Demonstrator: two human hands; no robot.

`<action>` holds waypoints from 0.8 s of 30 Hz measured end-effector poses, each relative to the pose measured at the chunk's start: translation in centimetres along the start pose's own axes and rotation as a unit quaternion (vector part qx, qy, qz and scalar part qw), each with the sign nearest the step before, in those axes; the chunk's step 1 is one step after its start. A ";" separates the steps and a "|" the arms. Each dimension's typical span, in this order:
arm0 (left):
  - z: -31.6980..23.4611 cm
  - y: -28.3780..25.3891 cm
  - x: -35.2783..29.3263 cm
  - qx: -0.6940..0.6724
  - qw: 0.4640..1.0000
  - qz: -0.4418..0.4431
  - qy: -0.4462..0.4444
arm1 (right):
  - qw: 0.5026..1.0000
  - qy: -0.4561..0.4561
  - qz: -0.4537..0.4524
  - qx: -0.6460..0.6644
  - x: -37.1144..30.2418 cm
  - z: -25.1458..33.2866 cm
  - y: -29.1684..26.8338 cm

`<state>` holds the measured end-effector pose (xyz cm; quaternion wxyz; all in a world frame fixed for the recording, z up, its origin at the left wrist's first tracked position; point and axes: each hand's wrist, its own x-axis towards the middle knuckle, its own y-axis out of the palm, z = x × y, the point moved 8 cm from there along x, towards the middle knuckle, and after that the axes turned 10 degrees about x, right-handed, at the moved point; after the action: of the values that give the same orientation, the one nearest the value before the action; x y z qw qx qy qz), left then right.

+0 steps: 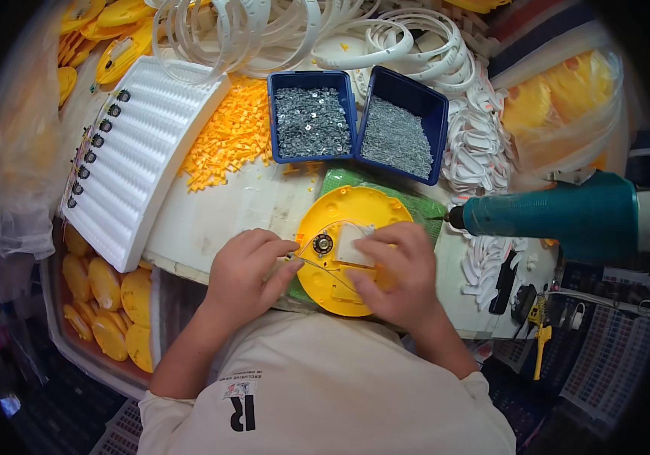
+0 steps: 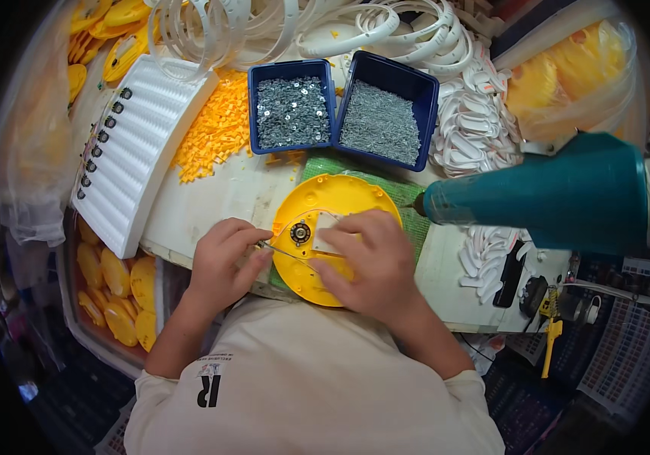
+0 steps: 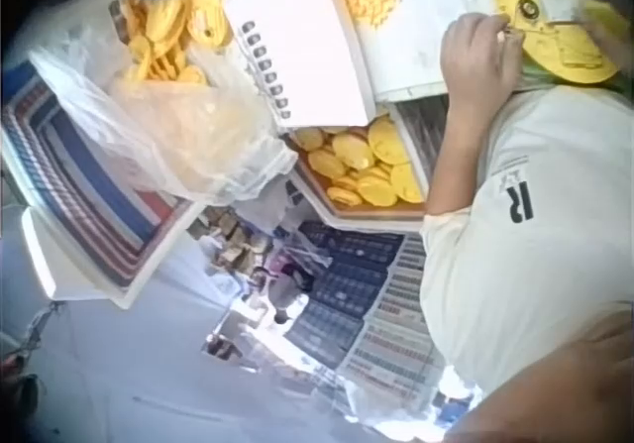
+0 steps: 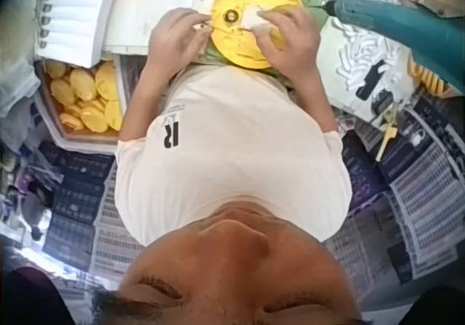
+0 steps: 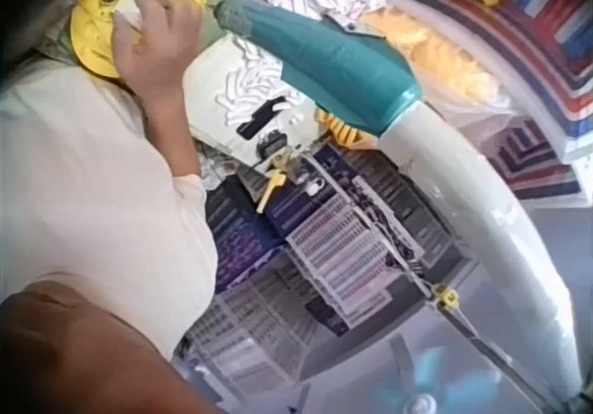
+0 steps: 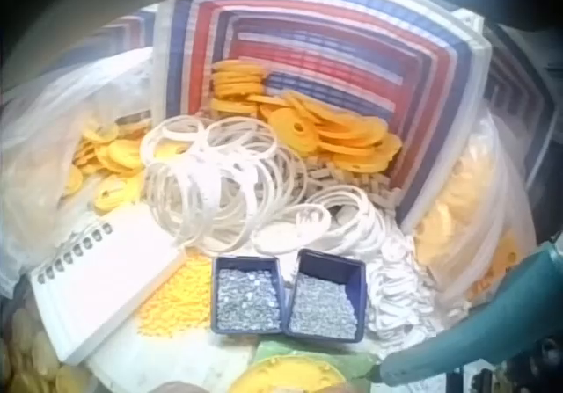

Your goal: Assembling circular yellow toy components by inserting small pieces and using a handheld power tool.

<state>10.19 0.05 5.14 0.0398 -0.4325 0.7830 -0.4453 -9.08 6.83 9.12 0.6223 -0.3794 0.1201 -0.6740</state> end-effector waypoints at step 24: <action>3.9 5.1 -0.7 -0.326 0.890 0.055 -0.313 | 0.996 -0.026 0.044 -0.070 3.0 0.3 5.9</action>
<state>9.10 -0.88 -1.20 0.1638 -0.4938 0.8540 -0.0036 -4.30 2.94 6.66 0.6262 -0.4340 0.1674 -0.6256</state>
